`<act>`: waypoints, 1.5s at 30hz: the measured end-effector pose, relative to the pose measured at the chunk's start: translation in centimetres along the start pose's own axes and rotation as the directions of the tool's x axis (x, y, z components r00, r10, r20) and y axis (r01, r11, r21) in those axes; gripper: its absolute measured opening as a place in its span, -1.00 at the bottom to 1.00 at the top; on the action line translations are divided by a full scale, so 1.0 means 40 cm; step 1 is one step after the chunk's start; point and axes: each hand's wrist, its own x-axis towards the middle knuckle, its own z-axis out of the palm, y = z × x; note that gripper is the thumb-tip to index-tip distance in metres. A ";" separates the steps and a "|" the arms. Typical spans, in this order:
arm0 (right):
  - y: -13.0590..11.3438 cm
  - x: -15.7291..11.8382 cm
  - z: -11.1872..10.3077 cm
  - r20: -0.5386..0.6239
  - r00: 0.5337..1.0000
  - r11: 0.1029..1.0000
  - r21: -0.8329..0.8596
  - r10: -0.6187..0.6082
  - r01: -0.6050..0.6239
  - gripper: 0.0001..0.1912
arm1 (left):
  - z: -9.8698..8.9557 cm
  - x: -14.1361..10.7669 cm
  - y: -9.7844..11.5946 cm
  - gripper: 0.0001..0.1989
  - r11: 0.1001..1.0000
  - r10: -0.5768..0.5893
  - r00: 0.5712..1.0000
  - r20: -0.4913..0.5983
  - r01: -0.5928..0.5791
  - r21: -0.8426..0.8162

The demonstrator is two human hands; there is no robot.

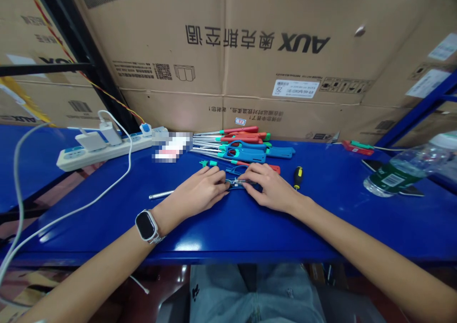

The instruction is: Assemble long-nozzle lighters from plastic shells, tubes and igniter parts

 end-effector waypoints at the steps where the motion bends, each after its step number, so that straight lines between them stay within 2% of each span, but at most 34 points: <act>1: 0.004 0.002 -0.002 0.007 1.000 0.999 -0.033 0.021 -0.021 -0.81 | 0.002 0.000 0.001 -0.72 1.000 0.005 1.000 -0.003 -0.005 0.012; 6: 0.016 0.005 -0.010 0.125 0.988 0.994 -0.058 0.095 -0.089 -0.86 | 0.004 0.000 0.001 -0.74 1.000 -0.013 0.999 -0.034 0.014 0.017; 13: -0.019 0.010 0.007 0.042 0.982 0.976 -0.124 0.187 -0.180 -0.77 | 0.003 -0.003 -0.004 -0.77 0.998 -0.063 0.998 -0.021 0.062 -0.033; 16: -0.023 0.017 0.021 0.064 0.978 0.966 -0.182 0.199 -0.185 -0.72 | 0.004 0.000 0.000 -0.79 0.996 -0.062 0.998 -0.006 0.061 -0.072; 19: -0.013 0.016 0.026 0.111 0.975 0.965 -0.201 0.193 -0.168 -0.69 | -0.001 0.000 -0.009 -0.78 0.977 -0.089 0.995 -0.046 0.078 -0.200; 22: 0.001 0.011 0.023 0.138 0.973 0.971 -0.176 0.184 -0.159 -0.68 | -0.005 -0.004 -0.033 -0.77 0.916 -0.190 0.976 -0.105 0.138 -0.376; 24: 0.006 0.010 0.019 0.155 0.972 0.976 -0.156 0.176 -0.152 -0.69 | -0.002 -0.003 -0.049 -0.78 0.884 -0.219 0.973 -0.074 0.166 -0.437; 27: 0.008 0.010 0.015 0.178 0.968 0.977 -0.152 0.175 -0.148 -0.70 | 0.014 0.003 -0.062 -0.82 0.864 -0.192 0.981 0.000 0.169 -0.475; 33: 0.007 0.010 0.013 0.170 0.974 0.981 -0.153 0.147 -0.121 -0.70 | 0.044 0.017 -0.058 -0.78 0.878 -0.167 0.986 -0.026 0.136 -0.460; 42: 0.007 0.007 0.013 0.167 0.977 0.983 -0.149 0.131 -0.106 -0.70 | 0.041 0.015 -0.065 -0.73 0.918 -0.120 0.992 -0.030 0.099 -0.384; 45: -0.006 0.007 0.015 0.122 0.985 0.978 -0.187 0.119 -0.094 -0.71 | 0.039 0.019 -0.061 -0.70 0.945 -0.086 0.996 -0.019 0.076 -0.317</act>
